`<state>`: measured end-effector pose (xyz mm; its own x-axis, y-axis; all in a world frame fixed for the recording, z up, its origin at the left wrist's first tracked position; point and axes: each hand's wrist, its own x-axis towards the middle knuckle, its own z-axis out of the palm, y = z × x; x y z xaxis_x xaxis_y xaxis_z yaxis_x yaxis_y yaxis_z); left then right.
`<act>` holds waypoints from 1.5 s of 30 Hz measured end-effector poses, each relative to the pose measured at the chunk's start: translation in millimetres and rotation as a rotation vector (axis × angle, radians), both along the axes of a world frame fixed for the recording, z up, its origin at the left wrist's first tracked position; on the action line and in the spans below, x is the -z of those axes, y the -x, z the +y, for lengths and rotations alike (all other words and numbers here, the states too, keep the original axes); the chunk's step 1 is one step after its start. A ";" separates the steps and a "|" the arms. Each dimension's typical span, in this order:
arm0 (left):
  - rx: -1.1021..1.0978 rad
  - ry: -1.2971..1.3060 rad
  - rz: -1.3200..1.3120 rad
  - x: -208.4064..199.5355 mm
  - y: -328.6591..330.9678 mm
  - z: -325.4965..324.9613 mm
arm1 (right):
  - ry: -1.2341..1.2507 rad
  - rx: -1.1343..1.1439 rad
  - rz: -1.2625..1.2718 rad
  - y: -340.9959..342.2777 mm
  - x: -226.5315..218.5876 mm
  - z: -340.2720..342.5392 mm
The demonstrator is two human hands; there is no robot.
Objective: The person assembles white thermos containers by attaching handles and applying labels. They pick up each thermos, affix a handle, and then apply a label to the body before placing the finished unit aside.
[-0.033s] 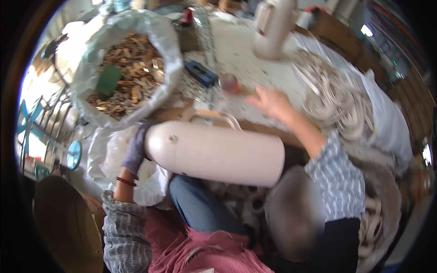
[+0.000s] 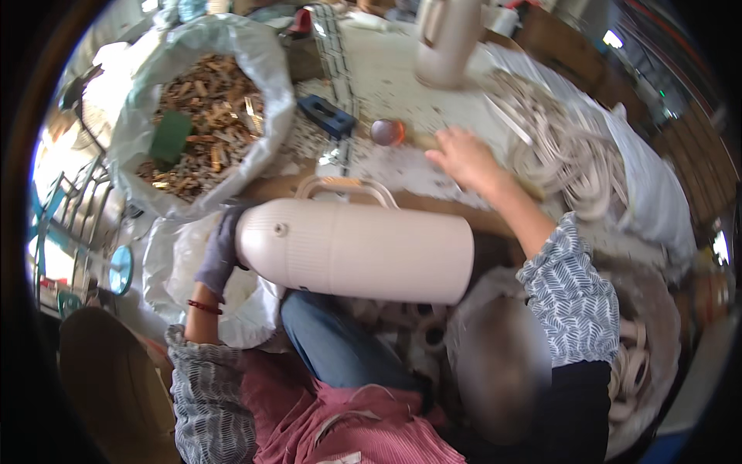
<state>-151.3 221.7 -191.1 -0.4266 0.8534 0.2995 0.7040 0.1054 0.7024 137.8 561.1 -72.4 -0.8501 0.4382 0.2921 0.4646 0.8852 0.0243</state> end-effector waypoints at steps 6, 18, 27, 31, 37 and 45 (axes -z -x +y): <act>-0.099 -0.027 -0.281 14.4 -14.0 -20.8 | 0.600 0.285 0.442 -197.1 70.9 -83.0; -0.433 -0.222 -0.348 50.4 -84.0 -211.5 | 0.702 0.766 -0.485 -300.4 229.4 -161.3; -0.736 -0.610 -0.401 62.6 -97.3 -299.1 | 0.491 0.630 0.025 -322.1 203.1 -181.0; -0.866 -0.494 -0.344 62.6 -126.2 -318.7 | 0.928 0.262 0.492 -202.8 59.1 -190.3; -0.890 -0.722 -0.551 85.7 -148.6 -312.7 | 0.669 -0.507 0.671 2.6 44.0 -255.0; -0.918 -0.478 -0.619 75.6 -178.9 -371.1 | 0.602 -0.926 0.715 47.0 26.8 -312.3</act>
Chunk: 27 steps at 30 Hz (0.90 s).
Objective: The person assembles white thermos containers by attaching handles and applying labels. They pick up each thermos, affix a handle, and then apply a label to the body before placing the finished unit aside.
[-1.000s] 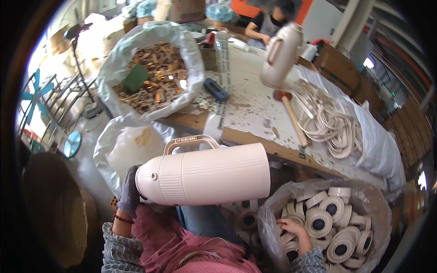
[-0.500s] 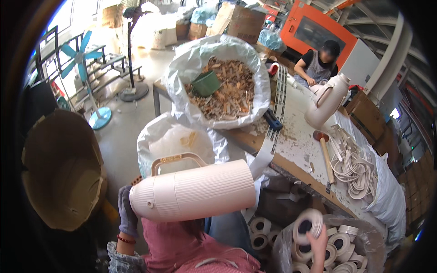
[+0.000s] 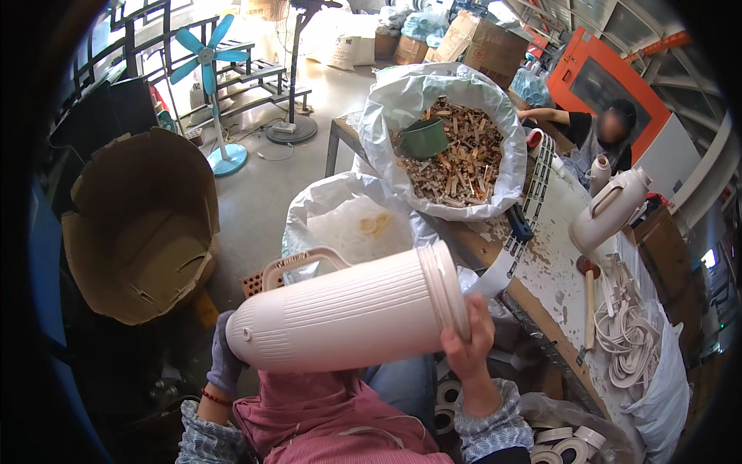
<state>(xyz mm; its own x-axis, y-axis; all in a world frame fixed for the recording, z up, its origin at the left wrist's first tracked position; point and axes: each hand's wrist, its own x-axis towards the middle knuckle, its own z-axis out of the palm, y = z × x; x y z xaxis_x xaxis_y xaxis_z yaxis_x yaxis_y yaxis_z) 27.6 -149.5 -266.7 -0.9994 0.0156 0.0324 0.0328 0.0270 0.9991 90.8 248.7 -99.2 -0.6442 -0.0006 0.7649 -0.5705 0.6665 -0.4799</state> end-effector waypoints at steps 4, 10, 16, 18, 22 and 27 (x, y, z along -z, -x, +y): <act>0.291 1.004 0.498 27.7 4.9 -32.4 | -0.051 -0.108 0.100 -15.2 -2.6 -6.9; -0.207 0.238 0.478 -147.5 -9.6 10.2 | 0.967 -0.138 -0.750 33.5 98.4 19.3; 0.828 0.888 1.221 -294.0 -51.7 83.7 | 0.909 -0.538 -1.852 29.6 205.5 -10.7; 0.796 0.757 1.301 -296.0 -41.3 92.1 | 0.705 -0.454 -1.793 31.2 199.1 -18.3; 0.532 0.850 0.933 -271.1 -16.3 108.0 | 0.298 -0.336 -1.071 11.2 188.4 16.0; 0.598 0.304 0.427 -259.4 0.5 106.5 | 0.018 0.853 -0.400 -83.7 39.8 239.4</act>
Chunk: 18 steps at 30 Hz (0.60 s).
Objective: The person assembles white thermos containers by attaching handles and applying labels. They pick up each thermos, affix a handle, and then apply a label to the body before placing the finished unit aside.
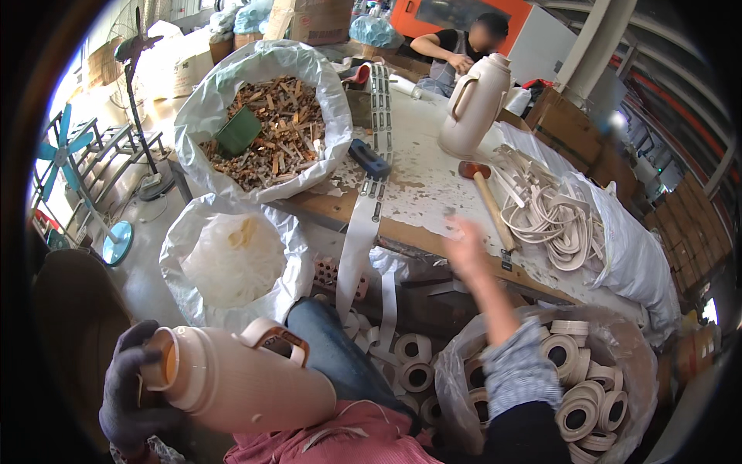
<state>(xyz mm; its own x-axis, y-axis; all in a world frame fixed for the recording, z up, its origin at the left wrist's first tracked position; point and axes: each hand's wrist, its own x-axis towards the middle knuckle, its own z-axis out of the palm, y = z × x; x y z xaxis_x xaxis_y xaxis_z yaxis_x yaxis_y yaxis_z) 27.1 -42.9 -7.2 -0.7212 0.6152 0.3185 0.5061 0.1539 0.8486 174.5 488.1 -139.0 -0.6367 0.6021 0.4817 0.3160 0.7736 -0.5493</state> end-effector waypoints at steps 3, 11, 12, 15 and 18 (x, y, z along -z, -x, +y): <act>0.030 0.026 0.102 6.4 6.8 7.6 | -0.516 0.553 -0.581 -73.7 -9.3 129.8; 0.360 0.551 1.064 -35.2 -62.1 59.2 | -0.517 -0.002 0.073 -25.8 -63.3 11.0; 0.546 0.458 1.030 -19.6 -46.2 70.7 | -0.043 -0.071 0.269 -29.8 -70.4 -28.8; 0.382 0.210 0.776 -21.5 -45.5 74.2 | 0.797 -0.713 0.553 14.6 -85.1 -145.3; 0.132 0.325 1.126 2.8 -28.9 127.7 | 1.369 -1.057 0.614 36.4 -77.8 -198.2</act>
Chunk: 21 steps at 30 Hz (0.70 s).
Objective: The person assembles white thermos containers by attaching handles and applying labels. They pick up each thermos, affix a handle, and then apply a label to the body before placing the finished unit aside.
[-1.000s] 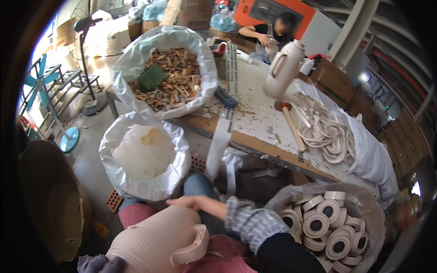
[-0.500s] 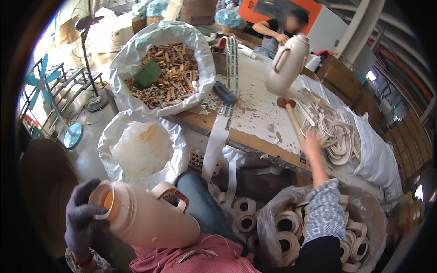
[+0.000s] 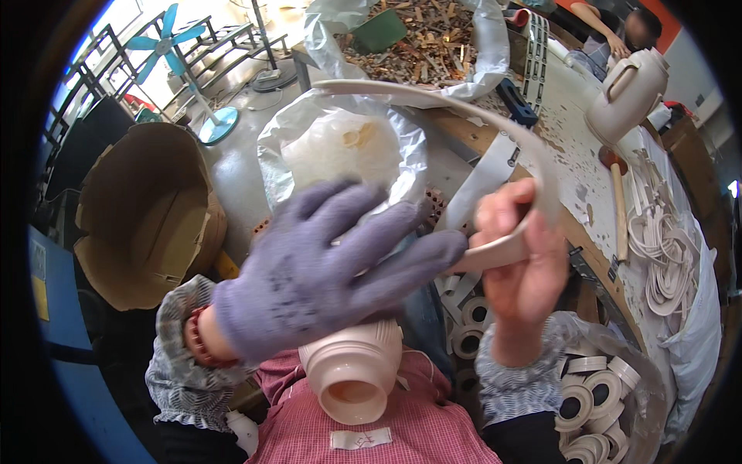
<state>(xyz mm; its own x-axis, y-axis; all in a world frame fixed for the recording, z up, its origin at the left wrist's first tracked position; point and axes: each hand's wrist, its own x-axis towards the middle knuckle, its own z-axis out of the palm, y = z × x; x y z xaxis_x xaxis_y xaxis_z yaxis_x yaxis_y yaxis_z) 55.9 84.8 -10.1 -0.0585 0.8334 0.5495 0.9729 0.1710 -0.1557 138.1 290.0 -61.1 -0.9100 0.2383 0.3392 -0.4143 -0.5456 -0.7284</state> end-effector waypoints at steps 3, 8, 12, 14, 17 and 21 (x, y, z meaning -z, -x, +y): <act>-0.024 0.006 -0.282 7.7 7.5 -16.4 | -0.051 0.243 0.158 17.5 15.5 -20.1; -0.069 -0.225 -1.672 15.0 -11.4 -32.8 | -0.295 0.120 -0.022 5.8 87.0 -38.2; -0.277 -0.294 -1.861 42.7 -18.3 -44.5 | -0.096 0.070 -0.131 -15.4 109.0 -50.0; -0.395 -0.353 -1.839 50.9 -21.4 -48.1 | -0.093 0.035 -0.175 -13.8 109.7 -57.3; -0.437 -0.480 -1.791 78.0 -21.2 -73.3 | -0.006 -0.085 -0.302 -15.8 110.5 -76.0; -0.317 -0.594 -1.947 125.4 -29.7 -119.0 | -0.150 -0.223 -0.419 -20.1 106.0 -95.4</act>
<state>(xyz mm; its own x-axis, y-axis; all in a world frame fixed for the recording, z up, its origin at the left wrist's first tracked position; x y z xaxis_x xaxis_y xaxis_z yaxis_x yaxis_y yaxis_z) 85.6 -34.3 -135.5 -0.8493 0.4607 -0.2577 -0.3101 -0.0402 0.9499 158.2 194.6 -167.1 -0.9987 -0.0009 -0.0506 0.0452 -0.4638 -0.8848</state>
